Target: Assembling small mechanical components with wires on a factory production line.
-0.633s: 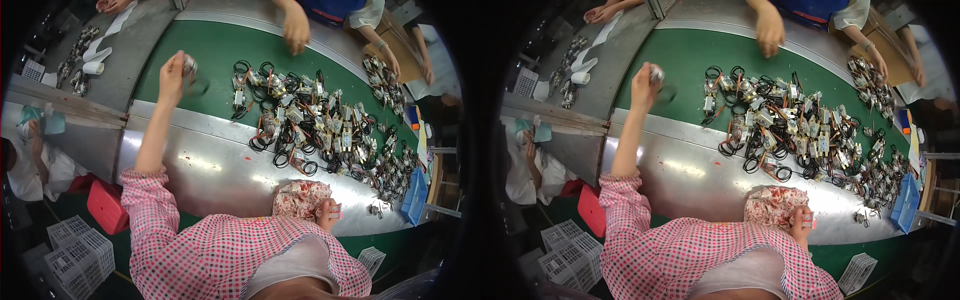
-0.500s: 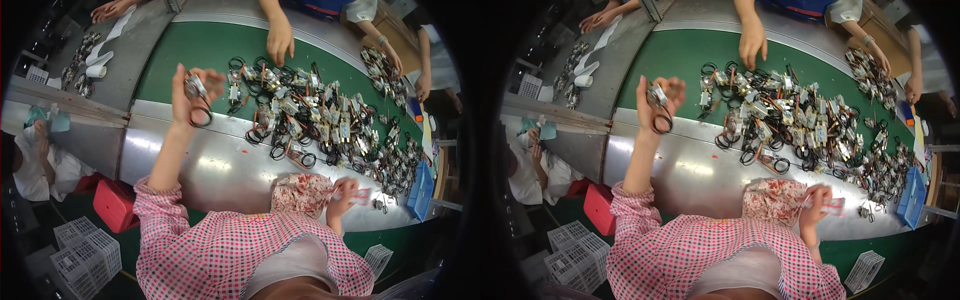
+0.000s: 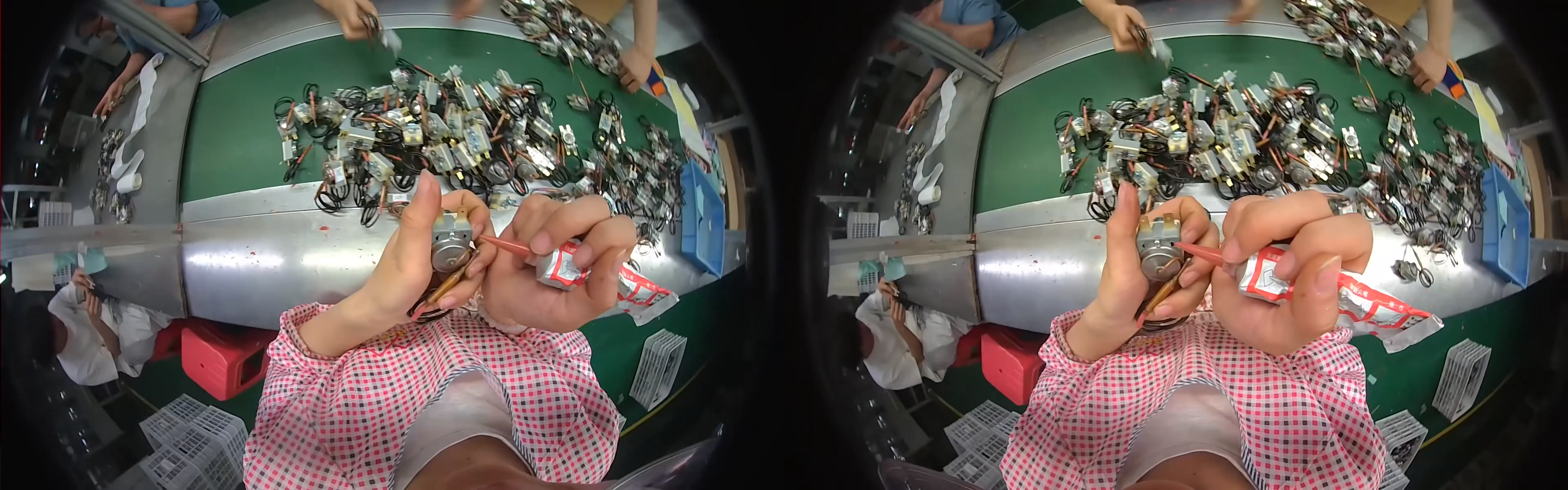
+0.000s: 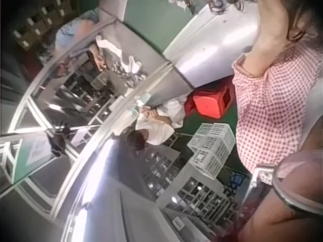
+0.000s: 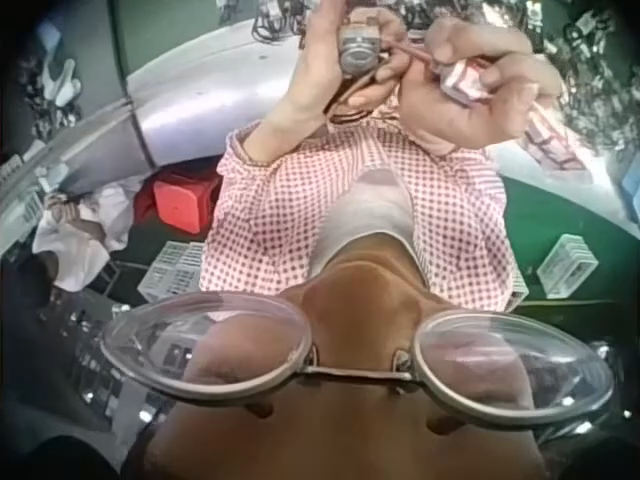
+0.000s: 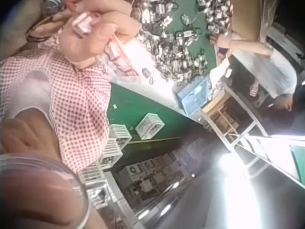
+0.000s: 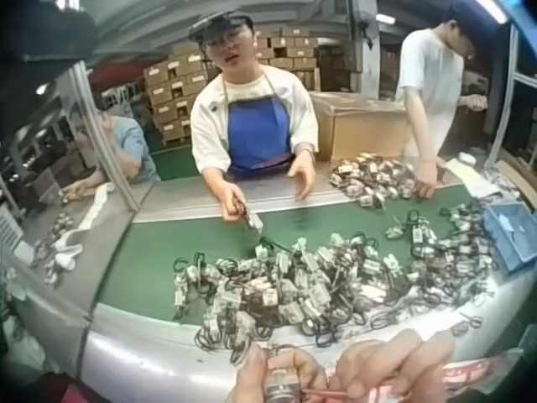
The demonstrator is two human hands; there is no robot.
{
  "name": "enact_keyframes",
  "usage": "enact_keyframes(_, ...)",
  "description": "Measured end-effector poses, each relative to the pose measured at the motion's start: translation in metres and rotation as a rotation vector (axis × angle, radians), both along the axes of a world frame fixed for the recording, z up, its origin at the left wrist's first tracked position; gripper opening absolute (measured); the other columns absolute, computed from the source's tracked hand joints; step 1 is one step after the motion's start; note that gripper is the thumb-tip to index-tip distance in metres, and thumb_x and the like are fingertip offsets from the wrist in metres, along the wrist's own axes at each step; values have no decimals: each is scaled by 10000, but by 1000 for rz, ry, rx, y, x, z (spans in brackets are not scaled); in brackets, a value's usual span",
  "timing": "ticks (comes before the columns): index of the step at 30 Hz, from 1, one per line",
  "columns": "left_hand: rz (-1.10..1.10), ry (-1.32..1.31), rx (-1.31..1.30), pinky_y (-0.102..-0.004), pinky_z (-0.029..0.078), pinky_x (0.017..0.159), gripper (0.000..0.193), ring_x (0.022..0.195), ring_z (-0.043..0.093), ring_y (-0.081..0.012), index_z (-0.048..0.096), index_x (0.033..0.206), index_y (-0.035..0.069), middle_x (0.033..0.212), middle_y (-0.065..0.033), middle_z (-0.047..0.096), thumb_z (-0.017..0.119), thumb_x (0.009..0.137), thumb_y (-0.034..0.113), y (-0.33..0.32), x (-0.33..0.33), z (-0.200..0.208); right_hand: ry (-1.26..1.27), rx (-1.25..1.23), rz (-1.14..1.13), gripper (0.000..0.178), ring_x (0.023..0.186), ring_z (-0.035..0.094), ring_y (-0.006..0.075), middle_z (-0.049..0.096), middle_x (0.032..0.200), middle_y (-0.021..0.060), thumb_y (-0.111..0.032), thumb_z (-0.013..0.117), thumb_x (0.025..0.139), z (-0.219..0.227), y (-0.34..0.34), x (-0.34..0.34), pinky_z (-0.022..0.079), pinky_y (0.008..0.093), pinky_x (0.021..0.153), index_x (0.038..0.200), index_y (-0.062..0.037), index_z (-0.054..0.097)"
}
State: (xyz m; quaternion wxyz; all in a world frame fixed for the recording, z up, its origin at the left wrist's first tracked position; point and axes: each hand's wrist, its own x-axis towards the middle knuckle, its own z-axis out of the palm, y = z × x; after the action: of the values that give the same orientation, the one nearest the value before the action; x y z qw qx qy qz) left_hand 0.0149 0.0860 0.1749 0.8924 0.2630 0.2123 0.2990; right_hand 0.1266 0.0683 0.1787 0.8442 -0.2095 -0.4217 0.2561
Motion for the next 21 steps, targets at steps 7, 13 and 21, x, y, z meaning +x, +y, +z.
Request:
enact_keyframes(7,-34,131,7,-207,226,308,577,347,338,-94,385,797,65,574,-49,435,195,834,609,-4,25,5,96,-16,-90,268,342,254,89,397,510,86,-258,372,858,4,-1,11,239,212,337,666,-75,333)
enact_keyframes(13,-28,164,3,-206,230,323,584,356,338,-94,396,812,66,578,-53,444,221,823,623,-5,30,7,-4,-49,-51,257,368,305,108,411,528,107,-247,376,863,0,-3,19,284,236,370,688,-64,338)
enact_keyframes(21,-18,163,4,-207,230,323,576,356,340,-93,404,817,64,576,-56,445,228,830,612,-5,29,8,-13,-72,169,313,515,459,186,493,656,175,-267,426,857,-1,-11,28,479,395,611,685,-9,382)
